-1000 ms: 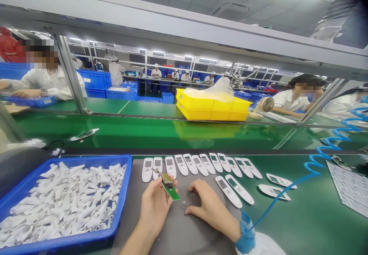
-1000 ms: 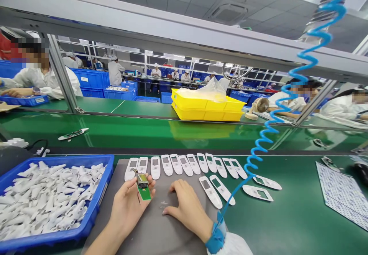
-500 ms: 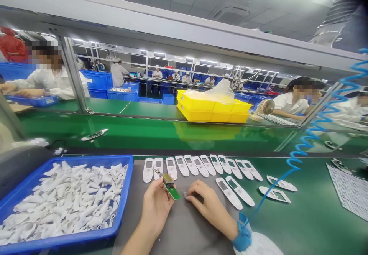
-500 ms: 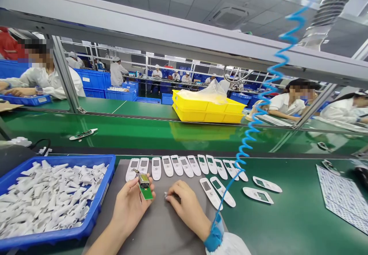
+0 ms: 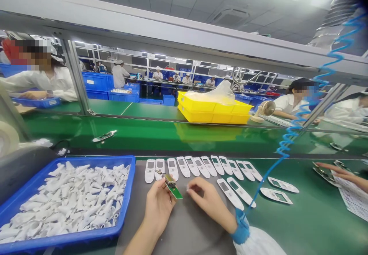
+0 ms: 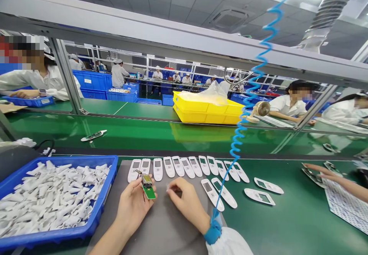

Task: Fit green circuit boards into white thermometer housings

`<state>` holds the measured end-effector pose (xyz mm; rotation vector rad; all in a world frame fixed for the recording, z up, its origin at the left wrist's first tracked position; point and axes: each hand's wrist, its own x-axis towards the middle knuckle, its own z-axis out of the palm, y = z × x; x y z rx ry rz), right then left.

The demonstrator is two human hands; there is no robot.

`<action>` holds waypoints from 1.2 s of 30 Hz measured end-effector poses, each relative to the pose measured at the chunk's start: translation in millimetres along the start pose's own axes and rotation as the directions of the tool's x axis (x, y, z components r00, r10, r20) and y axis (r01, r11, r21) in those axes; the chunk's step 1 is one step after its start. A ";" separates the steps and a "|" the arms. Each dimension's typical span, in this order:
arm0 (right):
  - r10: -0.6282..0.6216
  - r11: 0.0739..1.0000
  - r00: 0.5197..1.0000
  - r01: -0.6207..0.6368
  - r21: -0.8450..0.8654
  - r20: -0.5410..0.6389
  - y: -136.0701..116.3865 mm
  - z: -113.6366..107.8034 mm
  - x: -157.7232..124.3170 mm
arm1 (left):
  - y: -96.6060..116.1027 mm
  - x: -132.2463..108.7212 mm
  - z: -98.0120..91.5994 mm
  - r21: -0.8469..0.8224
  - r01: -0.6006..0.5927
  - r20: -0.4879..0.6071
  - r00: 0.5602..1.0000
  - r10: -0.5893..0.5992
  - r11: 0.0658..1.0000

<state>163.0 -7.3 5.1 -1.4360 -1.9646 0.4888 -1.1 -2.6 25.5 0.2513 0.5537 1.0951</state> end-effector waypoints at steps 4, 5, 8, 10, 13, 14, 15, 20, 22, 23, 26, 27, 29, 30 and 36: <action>0.022 0.985 0.998 -0.033 -0.168 -0.064 3.8 -2.6 47.7 | 0.7 1.4 1.8 0.011 0.016 -0.059 0.998 -0.016 1.000; 0.026 0.979 0.997 -0.040 -0.200 -0.073 5.8 -0.7 62.9 | 0.8 1.9 1.5 0.012 0.016 -0.067 0.998 -0.015 1.000; 0.058 0.961 0.995 -0.077 -0.266 -0.079 13.9 11.6 106.6 | 1.2 4.0 -1.3 0.015 0.006 -0.080 0.997 -0.005 1.000; 0.083 0.946 0.994 -0.100 -0.308 -0.067 19.9 22.4 129.1 | 1.7 5.2 -3.8 0.013 0.000 -0.091 0.996 0.001 1.000; 0.110 0.931 0.994 -0.109 -0.349 -0.018 27.0 36.0 147.8 | 2.6 5.9 -5.5 0.010 -0.011 -0.104 0.995 0.012 1.000; 0.117 0.929 0.993 -0.108 -0.354 0.005 28.6 38.9 150.3 | 2.7 5.8 -5.3 0.008 -0.012 -0.111 0.994 0.013 1.000; 0.122 0.929 0.992 -0.105 -0.355 0.027 30.0 40.7 151.3 | 2.8 5.6 -4.8 0.005 -0.012 -0.119 0.993 0.013 1.000; 0.106 0.946 0.991 -0.075 -0.316 0.083 32.2 37.2 144.6 | 1.6 5.2 -3.3 0.001 0.012 -0.103 0.995 -0.012 1.000; 0.094 0.955 0.993 -0.068 -0.289 0.077 31.4 33.3 140.8 | 0.8 5.7 -4.2 -0.005 0.016 -0.102 0.995 -0.016 1.000; 0.088 0.959 0.994 -0.066 -0.274 0.068 30.8 31.3 139.0 | 0.6 6.1 -4.8 -0.009 0.015 -0.105 0.994 -0.016 1.000; 0.078 0.971 0.997 -0.071 -0.227 0.020 28.5 25.1 134.0 | 0.3 6.9 -6.1 -0.013 0.004 -0.101 0.995 -0.006 1.000; 0.079 0.974 0.997 -0.077 -0.213 -0.002 27.6 23.0 132.2 | 0.3 7.1 -6.3 -0.011 0.001 -0.101 0.995 -0.002 1.000; 0.084 0.977 0.996 -0.091 -0.192 -0.043 25.8 19.0 128.1 | 0.3 7.3 -6.2 -0.008 -0.001 -0.104 0.995 0.000 1.000; 0.086 0.978 0.995 -0.095 -0.183 -0.056 25.0 17.3 126.0 | 0.2 7.2 -6.0 -0.008 0.001 -0.108 0.994 -0.002 1.000; 0.085 0.983 0.993 -0.097 -0.158 -0.077 26.4 20.4 120.5 | -1.0 5.5 -4.5 0.001 0.024 -0.114 0.993 -0.024 1.000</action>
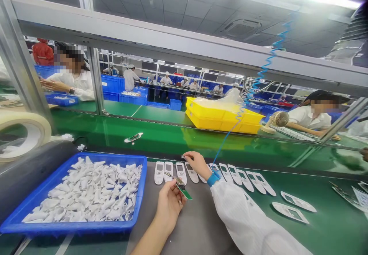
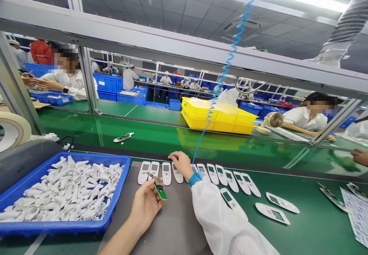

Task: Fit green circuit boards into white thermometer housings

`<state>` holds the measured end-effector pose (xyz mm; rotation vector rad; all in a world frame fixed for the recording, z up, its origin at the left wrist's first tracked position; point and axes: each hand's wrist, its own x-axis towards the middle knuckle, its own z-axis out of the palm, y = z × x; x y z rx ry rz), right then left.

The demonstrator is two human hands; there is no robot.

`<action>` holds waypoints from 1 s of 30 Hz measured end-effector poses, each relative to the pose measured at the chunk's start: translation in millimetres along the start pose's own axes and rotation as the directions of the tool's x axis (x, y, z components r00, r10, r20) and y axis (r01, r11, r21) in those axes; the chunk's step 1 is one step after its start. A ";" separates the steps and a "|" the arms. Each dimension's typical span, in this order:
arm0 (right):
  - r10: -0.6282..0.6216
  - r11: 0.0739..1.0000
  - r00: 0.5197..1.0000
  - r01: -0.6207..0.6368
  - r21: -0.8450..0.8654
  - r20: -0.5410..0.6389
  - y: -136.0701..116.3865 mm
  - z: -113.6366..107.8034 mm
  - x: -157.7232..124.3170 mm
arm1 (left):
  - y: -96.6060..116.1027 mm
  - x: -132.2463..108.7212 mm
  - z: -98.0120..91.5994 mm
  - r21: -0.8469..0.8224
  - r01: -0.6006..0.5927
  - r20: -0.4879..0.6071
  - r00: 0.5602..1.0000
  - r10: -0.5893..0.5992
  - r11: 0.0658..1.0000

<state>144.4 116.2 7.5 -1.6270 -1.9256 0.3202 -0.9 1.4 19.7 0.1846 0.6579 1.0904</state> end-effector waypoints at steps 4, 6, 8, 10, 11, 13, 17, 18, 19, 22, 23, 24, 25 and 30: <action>0.022 1.000 0.999 -0.022 -0.013 -0.028 -0.9 10.2 7.4 | 0.1 0.7 -0.5 -0.004 -0.002 -0.013 1.000 0.002 1.000; 0.017 0.999 0.999 -0.018 -0.027 -0.039 -4.5 11.9 10.3 | 0.4 1.8 -1.1 -0.003 -0.005 -0.013 1.000 0.005 1.000; 0.000 0.999 0.999 -0.002 -0.054 -0.043 -9.9 10.2 8.8 | 0.5 2.8 -1.6 -0.002 -0.007 -0.020 1.000 0.007 1.000; -0.029 0.995 0.999 0.026 -0.099 -0.032 -16.3 6.3 0.6 | 0.3 3.6 -2.2 0.000 -0.016 -0.032 0.999 0.016 1.000; -0.049 0.991 0.999 0.046 -0.129 -0.020 -19.6 4.3 -6.1 | 0.0 4.0 -2.5 0.001 -0.022 -0.038 0.999 0.022 1.000; -0.095 0.976 0.995 0.095 -0.194 0.011 -26.0 1.5 -23.3 | -0.8 4.7 -3.3 0.003 -0.030 -0.045 0.999 0.030 1.000; -0.178 0.931 0.983 0.184 -0.314 0.047 -34.7 3.0 -57.0 | -2.7 6.6 -4.6 0.017 -0.028 -0.032 0.999 0.028 0.999; -0.189 0.921 0.981 0.193 -0.338 0.046 -35.3 3.8 -62.3 | -2.8 7.1 -4.8 0.022 -0.032 -0.029 0.999 0.032 0.999; -0.193 0.913 0.980 0.196 -0.358 0.045 -35.2 3.9 -65.9 | -2.7 7.6 -4.9 0.028 -0.038 -0.027 0.999 0.039 0.999; -0.179 0.903 0.983 0.176 -0.392 0.028 -30.9 -0.8 -69.6 | -1.5 8.4 -5.0 0.047 -0.066 -0.025 0.997 0.067 0.997; -0.172 0.904 0.985 0.164 -0.395 0.016 -28.6 -3.9 -69.9 | -1.1 8.5 -4.9 0.053 -0.071 -0.025 0.997 0.073 0.996; -0.168 0.906 0.986 0.157 -0.394 0.006 -26.3 -7.1 -70.3 | -0.9 8.5 -4.9 0.058 -0.074 -0.024 0.997 0.075 0.996; -0.170 0.908 0.985 0.157 -0.389 0.001 -24.1 -10.0 -71.3 | -0.9 8.4 -4.9 0.062 -0.073 -0.024 0.997 0.075 0.995; -0.292 0.872 0.956 0.276 -0.405 0.024 -15.9 -6.0 -82.6 | -3.8 9.1 -5.7 0.087 -0.056 -0.037 0.998 0.059 0.995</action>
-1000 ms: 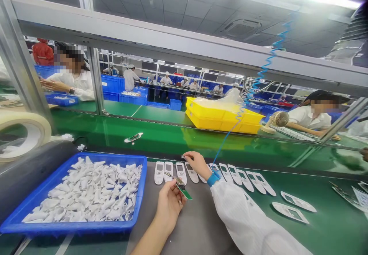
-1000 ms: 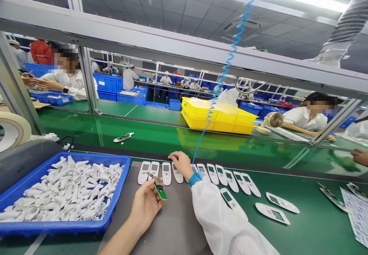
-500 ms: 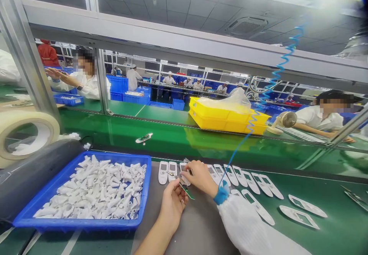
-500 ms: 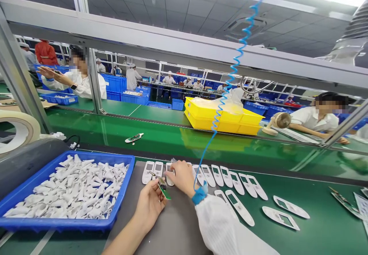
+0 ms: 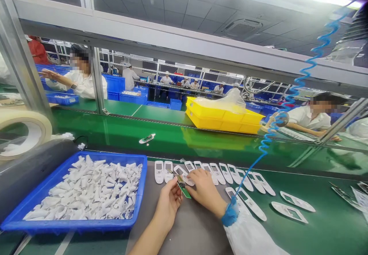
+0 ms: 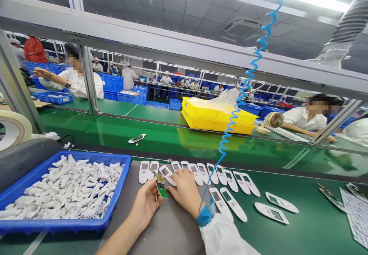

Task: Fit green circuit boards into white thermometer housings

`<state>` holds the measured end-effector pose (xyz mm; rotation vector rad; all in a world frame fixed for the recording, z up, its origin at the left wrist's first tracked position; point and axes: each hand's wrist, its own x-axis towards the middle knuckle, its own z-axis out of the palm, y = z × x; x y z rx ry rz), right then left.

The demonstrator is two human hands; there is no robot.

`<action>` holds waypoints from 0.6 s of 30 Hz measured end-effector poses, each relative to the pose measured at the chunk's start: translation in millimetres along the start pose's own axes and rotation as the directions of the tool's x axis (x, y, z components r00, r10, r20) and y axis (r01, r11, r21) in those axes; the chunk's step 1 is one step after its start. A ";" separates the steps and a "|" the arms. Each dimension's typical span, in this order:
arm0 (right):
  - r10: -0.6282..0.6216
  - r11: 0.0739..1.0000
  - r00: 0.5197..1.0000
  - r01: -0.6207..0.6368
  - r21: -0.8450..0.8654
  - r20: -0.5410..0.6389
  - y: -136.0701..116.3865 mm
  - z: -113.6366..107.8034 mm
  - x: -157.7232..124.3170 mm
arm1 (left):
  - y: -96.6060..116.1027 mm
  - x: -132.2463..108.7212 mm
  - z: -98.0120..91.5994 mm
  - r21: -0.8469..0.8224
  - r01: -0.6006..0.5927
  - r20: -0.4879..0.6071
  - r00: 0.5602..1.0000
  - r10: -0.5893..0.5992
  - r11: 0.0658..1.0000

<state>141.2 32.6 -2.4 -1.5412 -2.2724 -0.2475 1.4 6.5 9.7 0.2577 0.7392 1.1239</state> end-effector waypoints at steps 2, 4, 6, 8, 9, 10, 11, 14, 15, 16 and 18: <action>-0.042 0.998 0.997 0.039 -0.046 -0.058 -1.5 6.5 -3.7 | -1.1 0.6 -0.7 0.023 -0.016 -0.007 1.000 0.016 1.000; -0.024 1.000 0.992 0.023 -0.008 -0.120 -1.6 8.8 -5.1 | -1.3 1.3 -1.9 0.048 -0.041 -0.009 0.999 0.041 0.998; 0.089 0.982 0.982 -0.058 0.182 -0.168 -0.7 4.2 -5.5 | -0.9 2.0 -3.5 0.079 -0.075 -0.005 0.997 0.075 0.994; 0.297 0.842 0.949 -0.205 0.500 -0.110 -0.9 -5.7 -6.7 | -0.7 2.6 -4.9 0.124 -0.119 0.007 0.993 0.119 0.985; 0.389 0.697 0.921 -0.284 0.658 -0.015 -1.9 -11.0 -8.0 | -0.7 2.7 -5.3 0.147 -0.139 0.019 0.990 0.138 0.979; 0.442 0.515 0.890 -0.354 0.781 0.112 -3.5 -15.7 -9.8 | -0.7 2.7 -5.5 0.168 -0.150 0.038 0.989 0.146 0.974; 0.452 0.327 0.859 -0.411 0.851 0.241 -5.6 -19.3 -12.0 | -0.7 2.5 -5.4 0.183 -0.150 0.063 0.988 0.140 0.972; 0.391 -0.021 0.799 -0.489 0.872 0.458 -11.7 -21.4 -19.5 | 0.0 0.4 -3.5 0.213 -0.108 0.159 0.984 0.075 0.971; 0.390 -0.042 0.790 -0.497 0.866 0.473 -12.7 -20.1 -21.7 | 0.5 -0.4 -2.7 0.230 -0.104 0.185 0.981 0.061 0.968; 0.401 -0.022 0.791 -0.497 0.868 0.463 -13.0 -18.7 -23.4 | 1.1 -1.1 -1.9 0.252 -0.105 0.203 0.978 0.053 0.962; 0.414 0.107 0.823 -0.468 0.877 0.389 -12.3 -17.8 -25.6 | 2.2 -2.0 -0.8 0.302 -0.117 0.211 0.976 0.053 0.946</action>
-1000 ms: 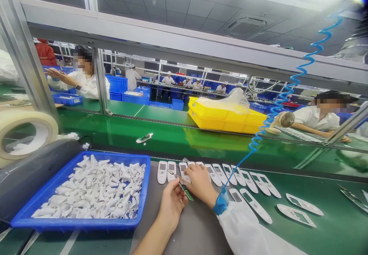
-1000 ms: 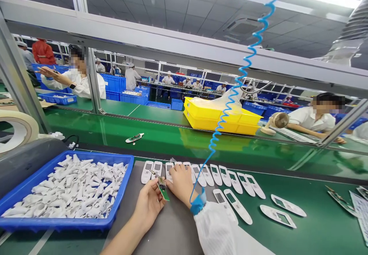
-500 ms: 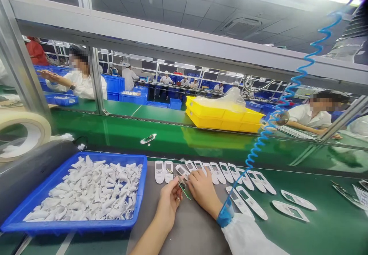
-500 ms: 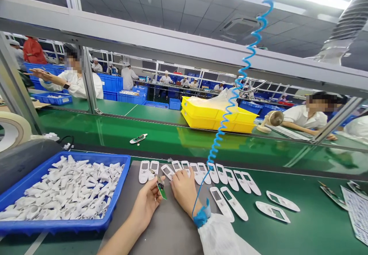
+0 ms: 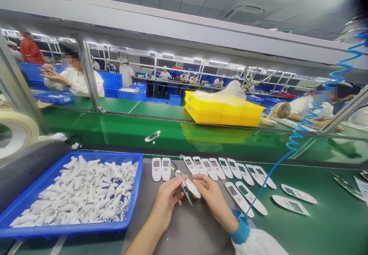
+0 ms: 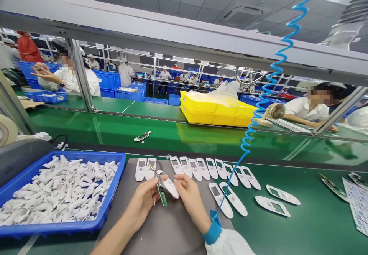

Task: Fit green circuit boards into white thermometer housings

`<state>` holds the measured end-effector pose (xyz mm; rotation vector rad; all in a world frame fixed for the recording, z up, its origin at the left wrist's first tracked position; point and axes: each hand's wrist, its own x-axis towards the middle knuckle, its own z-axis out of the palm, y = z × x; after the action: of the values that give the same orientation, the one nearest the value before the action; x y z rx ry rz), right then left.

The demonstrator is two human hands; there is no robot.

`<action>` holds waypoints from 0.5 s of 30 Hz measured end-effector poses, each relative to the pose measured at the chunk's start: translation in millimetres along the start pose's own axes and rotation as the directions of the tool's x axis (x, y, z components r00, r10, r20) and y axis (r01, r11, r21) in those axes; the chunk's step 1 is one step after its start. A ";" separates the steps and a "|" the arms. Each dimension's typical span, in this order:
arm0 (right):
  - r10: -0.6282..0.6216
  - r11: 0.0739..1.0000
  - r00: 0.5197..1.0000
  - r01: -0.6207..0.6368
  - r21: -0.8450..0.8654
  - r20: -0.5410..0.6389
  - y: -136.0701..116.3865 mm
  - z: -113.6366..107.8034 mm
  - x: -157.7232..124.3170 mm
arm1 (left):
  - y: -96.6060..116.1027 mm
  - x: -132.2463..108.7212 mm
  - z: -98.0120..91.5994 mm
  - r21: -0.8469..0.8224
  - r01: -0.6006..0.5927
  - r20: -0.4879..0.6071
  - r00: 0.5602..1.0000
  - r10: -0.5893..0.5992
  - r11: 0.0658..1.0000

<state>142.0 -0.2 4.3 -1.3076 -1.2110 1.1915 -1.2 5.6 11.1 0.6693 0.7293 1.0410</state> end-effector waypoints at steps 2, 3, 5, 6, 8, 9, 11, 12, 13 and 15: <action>-0.134 0.977 0.990 0.138 -0.164 0.035 -2.3 -2.0 -1.4 | 0.7 0.2 -0.1 0.038 0.009 -0.005 1.000 -0.009 0.999; -0.196 0.946 0.977 0.210 -0.245 0.077 -4.6 -3.0 -2.5 | 0.8 0.5 -0.5 0.048 0.015 -0.002 1.000 -0.015 0.999; -0.277 0.870 0.948 0.317 -0.377 0.158 -9.1 -4.6 -4.5 | 0.7 1.1 -1.2 0.061 0.024 0.014 1.000 -0.025 0.998; -0.297 0.835 0.937 0.348 -0.426 0.183 -10.5 -5.3 -5.1 | 0.6 1.4 -1.5 0.067 0.029 0.026 0.999 -0.031 0.997; -0.303 0.793 0.932 0.362 -0.491 0.199 -10.2 -6.8 -4.9 | 0.3 1.7 -1.7 0.074 0.040 0.047 0.998 -0.043 0.996; -0.292 0.792 0.939 0.344 -0.504 0.182 -8.8 -7.6 -4.1 | 0.2 1.9 -1.6 0.069 0.043 0.049 0.998 -0.046 0.997; -0.236 0.852 0.967 0.252 -0.459 0.093 -5.7 -9.0 -2.2 | -0.2 2.2 -1.7 0.050 0.029 0.015 0.999 -0.030 0.998; -0.183 0.902 0.982 0.185 -0.390 0.041 -5.0 -9.4 -1.6 | -0.4 2.5 -1.9 0.046 0.012 -0.012 1.000 -0.011 0.999; -0.121 0.949 0.993 0.117 -0.294 0.004 -5.3 -9.5 -1.5 | -0.6 2.8 -2.1 0.052 -0.010 -0.034 0.999 0.012 0.999; -0.022 0.995 1.000 0.024 -0.096 0.020 -9.2 -8.7 -3.0 | -0.5 3.4 -2.6 0.092 -0.054 -0.038 0.998 0.058 0.994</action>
<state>149.9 -3.0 14.1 -1.3516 -1.3076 1.1437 -1.9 8.9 8.4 0.7529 0.8008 1.0801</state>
